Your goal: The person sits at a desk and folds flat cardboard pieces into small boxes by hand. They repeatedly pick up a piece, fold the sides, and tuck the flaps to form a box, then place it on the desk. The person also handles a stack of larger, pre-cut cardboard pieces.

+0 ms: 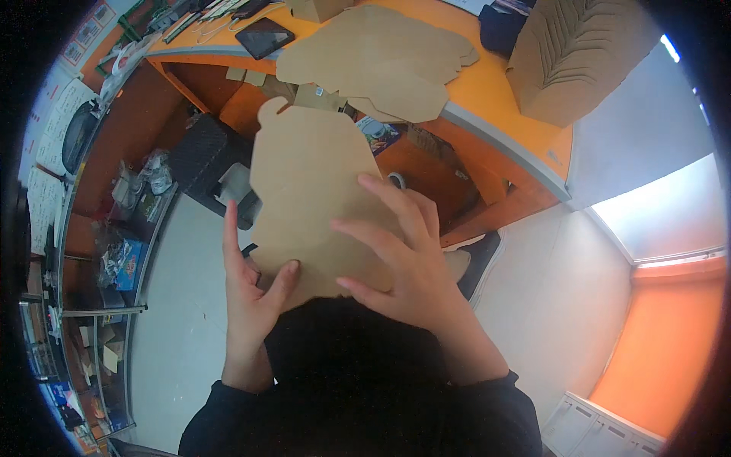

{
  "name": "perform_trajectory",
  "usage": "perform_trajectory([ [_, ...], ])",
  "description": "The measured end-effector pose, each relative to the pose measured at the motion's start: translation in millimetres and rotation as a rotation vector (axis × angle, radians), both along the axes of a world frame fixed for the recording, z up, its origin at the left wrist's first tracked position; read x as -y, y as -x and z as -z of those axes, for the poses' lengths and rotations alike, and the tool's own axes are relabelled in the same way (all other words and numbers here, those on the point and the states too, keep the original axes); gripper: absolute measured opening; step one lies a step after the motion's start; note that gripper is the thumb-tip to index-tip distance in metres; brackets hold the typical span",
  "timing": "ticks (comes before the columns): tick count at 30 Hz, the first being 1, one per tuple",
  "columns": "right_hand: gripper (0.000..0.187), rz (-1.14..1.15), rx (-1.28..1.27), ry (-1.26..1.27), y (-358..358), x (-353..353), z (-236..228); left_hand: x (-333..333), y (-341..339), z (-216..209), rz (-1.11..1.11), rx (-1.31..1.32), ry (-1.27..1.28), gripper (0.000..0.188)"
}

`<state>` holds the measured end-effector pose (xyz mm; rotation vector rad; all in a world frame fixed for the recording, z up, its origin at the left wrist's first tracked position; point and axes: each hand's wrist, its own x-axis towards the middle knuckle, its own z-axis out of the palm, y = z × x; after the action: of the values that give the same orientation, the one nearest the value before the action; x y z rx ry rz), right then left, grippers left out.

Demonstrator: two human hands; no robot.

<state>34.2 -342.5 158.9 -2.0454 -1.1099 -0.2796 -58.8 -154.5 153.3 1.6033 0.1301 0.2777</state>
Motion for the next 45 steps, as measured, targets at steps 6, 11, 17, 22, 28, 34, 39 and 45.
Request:
perform_trajectory([
  [6,0.071,0.025,-0.022,-0.332,-8,13,13,-9,4,1,0.010,0.062,-0.074,0.067],
  [11,0.070,0.050,0.063,-0.361,-22,25,3,-28,-3,-25,0.265,0.383,-0.942,0.020],
  [17,0.028,0.083,0.552,0.015,-7,25,19,-48,11,-18,0.071,0.515,-1.428,0.016],
  [22,0.029,-0.075,0.297,0.401,32,-12,64,-81,54,15,0.161,0.328,-1.475,0.020],
  [28,0.022,-0.183,0.237,0.274,64,-48,116,-64,91,42,0.132,-0.177,-1.415,0.055],
  [34,0.027,-0.363,0.030,0.082,51,-52,119,-63,92,67,0.168,-0.014,-1.307,0.064],
  [39,0.042,-0.257,-0.540,0.257,24,-58,92,-66,59,35,0.078,-0.435,-0.872,0.057],
  [45,0.059,-0.260,-0.725,0.555,-19,-91,85,-74,24,27,0.006,-0.677,-0.656,0.052],
])
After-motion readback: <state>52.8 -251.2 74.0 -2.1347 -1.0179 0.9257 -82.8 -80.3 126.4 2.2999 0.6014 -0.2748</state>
